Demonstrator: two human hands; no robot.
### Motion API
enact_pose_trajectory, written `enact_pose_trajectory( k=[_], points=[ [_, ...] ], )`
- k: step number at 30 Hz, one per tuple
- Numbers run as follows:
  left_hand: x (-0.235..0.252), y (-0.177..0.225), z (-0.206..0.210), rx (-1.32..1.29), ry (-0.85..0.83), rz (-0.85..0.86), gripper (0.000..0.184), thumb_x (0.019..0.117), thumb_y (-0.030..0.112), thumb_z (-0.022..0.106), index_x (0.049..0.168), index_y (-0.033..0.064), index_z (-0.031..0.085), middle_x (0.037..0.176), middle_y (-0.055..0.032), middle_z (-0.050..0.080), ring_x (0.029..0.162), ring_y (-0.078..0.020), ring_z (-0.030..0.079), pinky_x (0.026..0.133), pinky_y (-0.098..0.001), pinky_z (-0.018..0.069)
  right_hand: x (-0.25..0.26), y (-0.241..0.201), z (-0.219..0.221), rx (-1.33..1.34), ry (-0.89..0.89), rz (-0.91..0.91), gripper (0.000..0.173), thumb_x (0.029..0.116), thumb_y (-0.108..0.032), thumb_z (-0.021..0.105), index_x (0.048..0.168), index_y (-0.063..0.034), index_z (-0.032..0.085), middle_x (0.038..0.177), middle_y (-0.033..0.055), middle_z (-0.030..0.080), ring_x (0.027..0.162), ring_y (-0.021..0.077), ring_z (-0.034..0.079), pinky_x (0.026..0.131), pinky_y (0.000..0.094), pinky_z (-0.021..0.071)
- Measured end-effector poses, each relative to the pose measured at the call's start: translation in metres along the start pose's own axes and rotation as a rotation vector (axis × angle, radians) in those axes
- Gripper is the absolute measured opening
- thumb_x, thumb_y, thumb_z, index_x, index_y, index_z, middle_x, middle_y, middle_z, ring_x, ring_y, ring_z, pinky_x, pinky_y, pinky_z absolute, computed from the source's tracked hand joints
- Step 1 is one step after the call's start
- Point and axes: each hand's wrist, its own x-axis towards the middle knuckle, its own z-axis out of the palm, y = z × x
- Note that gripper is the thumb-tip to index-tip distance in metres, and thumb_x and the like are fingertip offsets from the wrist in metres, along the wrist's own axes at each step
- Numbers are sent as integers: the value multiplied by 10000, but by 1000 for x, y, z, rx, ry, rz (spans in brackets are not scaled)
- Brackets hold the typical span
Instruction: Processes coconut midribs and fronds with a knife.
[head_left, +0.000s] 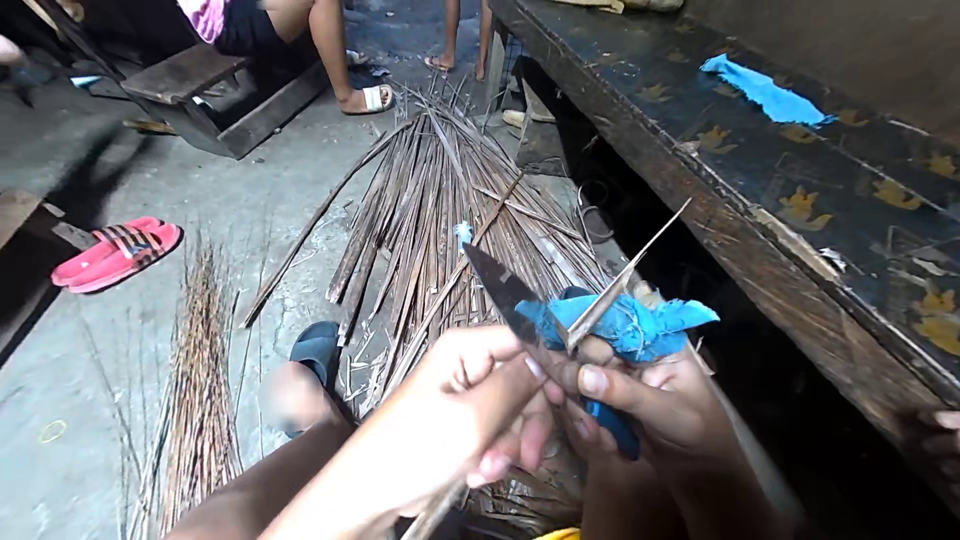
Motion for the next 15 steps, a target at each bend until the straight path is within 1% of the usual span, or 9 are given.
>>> enact_pose_trajectory(
  k=[1, 3, 6, 8, 10, 12, 15],
  points=[
    [0, -2, 1, 64, -7, 30, 245, 1083, 83, 386, 975, 140, 597, 635, 160, 564, 507, 128, 461, 456, -43, 367, -1, 0, 2, -11, 20, -14, 47, 994, -130, 646, 992, -148, 689, 828, -80, 741, 650, -20, 679, 548, 133, 562],
    [0, -4, 4, 200, 3, 85, 217, 1086, 85, 398, 975, 116, 583, 642, 155, 559, 514, 131, 456, 463, -44, 368, -2, -1, 5, -59, 47, -49, 61, 997, -133, 642, 1003, -151, 700, 843, -90, 744, 675, -25, 685, 571, 132, 571],
    [-2, -2, 9, 431, 74, 142, 207, 1077, 73, 431, 968, 36, 603, 653, 110, 580, 516, 112, 481, 473, -57, 402, -2, -1, 8, -131, 69, -110, 67, 1005, -125, 633, 1028, -147, 692, 860, -97, 748, 707, -32, 692, 605, 125, 580],
    [-4, 1, 15, 525, 108, 140, 220, 1078, 82, 435, 964, 12, 610, 653, 79, 575, 516, 92, 489, 474, -73, 408, -2, -1, 11, -147, 105, -137, 70, 1008, -139, 628, 1042, -148, 688, 869, -97, 751, 717, -32, 696, 613, 124, 584],
    [-4, 1, 17, 529, 79, 122, 233, 1077, 81, 432, 959, 5, 618, 626, 70, 564, 505, 87, 484, 471, -78, 402, 0, -2, 8, -139, 160, -156, 92, 1016, -160, 612, 1074, -150, 683, 863, -99, 749, 689, -28, 692, 588, 127, 580],
    [-5, 0, 18, 449, 23, 78, 238, 1080, 66, 412, 957, 9, 607, 611, 81, 537, 498, 84, 460, 468, -83, 384, 4, -3, -2, -80, 237, -172, 121, 1006, -150, 614, 1096, -121, 689, 822, -83, 740, 629, -14, 677, 536, 139, 568],
    [-6, -2, 14, 330, -41, 27, 253, 1089, 72, 375, 957, 50, 590, 610, 104, 521, 499, 88, 455, 465, -82, 375, 8, -11, -20, 101, 289, -130, 129, 1020, -152, 583, 1095, -81, 661, 713, -48, 699, 543, 6, 636, 494, 140, 527]
  ],
)
